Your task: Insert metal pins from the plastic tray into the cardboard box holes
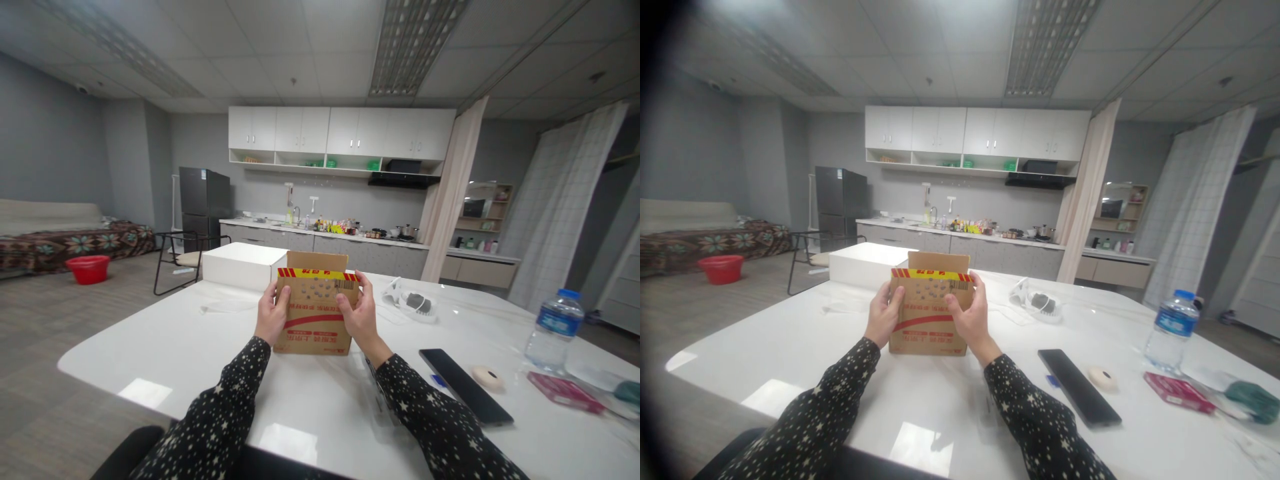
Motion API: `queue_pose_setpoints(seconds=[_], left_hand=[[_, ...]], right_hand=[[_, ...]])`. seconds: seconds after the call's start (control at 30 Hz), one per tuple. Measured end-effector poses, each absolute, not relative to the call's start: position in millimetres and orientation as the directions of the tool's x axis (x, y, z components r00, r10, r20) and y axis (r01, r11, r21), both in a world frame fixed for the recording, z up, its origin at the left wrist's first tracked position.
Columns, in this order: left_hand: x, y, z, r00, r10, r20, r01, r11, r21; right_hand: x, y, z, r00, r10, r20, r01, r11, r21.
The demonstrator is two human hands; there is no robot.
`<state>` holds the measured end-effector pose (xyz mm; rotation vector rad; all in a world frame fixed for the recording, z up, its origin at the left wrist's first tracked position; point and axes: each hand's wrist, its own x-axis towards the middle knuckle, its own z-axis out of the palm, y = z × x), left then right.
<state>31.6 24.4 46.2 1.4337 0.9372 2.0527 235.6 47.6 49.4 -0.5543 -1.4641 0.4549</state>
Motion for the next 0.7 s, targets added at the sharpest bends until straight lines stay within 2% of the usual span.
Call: queue_pose_setpoints(seconds=[0.7], left_hand=[[31.4,25.5,42.4,-0.345,0.705,0.619,0.021,-0.654,0.756]], right_hand=[[233.8,50.2,53.2,0.098,0.597,0.797,0.013,0.800,-0.600]])
